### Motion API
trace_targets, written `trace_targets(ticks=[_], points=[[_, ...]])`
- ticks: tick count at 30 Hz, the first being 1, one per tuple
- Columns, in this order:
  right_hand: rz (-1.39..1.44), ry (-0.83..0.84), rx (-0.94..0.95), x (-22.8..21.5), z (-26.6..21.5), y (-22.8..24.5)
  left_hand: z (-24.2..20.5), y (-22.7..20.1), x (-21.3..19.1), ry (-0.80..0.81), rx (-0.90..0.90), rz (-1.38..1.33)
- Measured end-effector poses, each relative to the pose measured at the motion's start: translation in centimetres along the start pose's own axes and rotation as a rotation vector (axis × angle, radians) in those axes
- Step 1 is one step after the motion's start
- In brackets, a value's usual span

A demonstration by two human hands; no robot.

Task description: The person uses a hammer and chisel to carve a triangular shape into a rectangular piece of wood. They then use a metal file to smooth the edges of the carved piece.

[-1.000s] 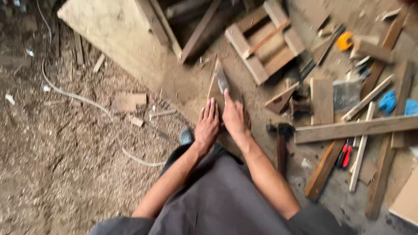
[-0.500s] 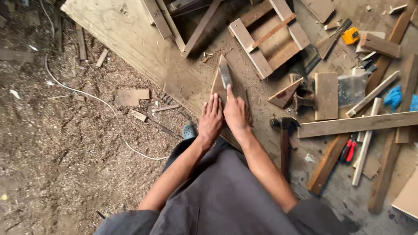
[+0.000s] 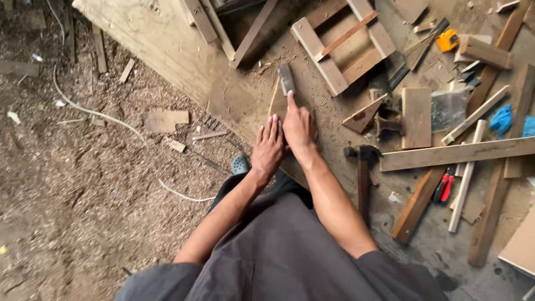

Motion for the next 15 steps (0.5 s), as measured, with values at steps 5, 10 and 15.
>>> trace_targets(ticks=[5, 10, 15], points=[[-0.213, 0.200, 0.132, -0.5, -0.8, 0.7, 0.8, 1.1, 0.0, -0.117, 0.112, 0.184], [-0.045, 0.087, 0.118, 0.1, -2.0, 0.4, -1.2, 2.6, -0.8, -0.084, 0.229, 0.113], [-0.046, 0.197, 0.175, -0.3, -3.8, 0.9, -1.4, 3.1, -3.1, -0.107, 0.220, -0.098]])
Point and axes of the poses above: each hand's wrist, its own z-axis towards the middle knuckle, its own x-axis out of the palm, y = z × x, the point moved 1 cm from there along z, towards the middle knuckle, and after that the axes turned 11 degrees about -y, right-handed, at the moved point
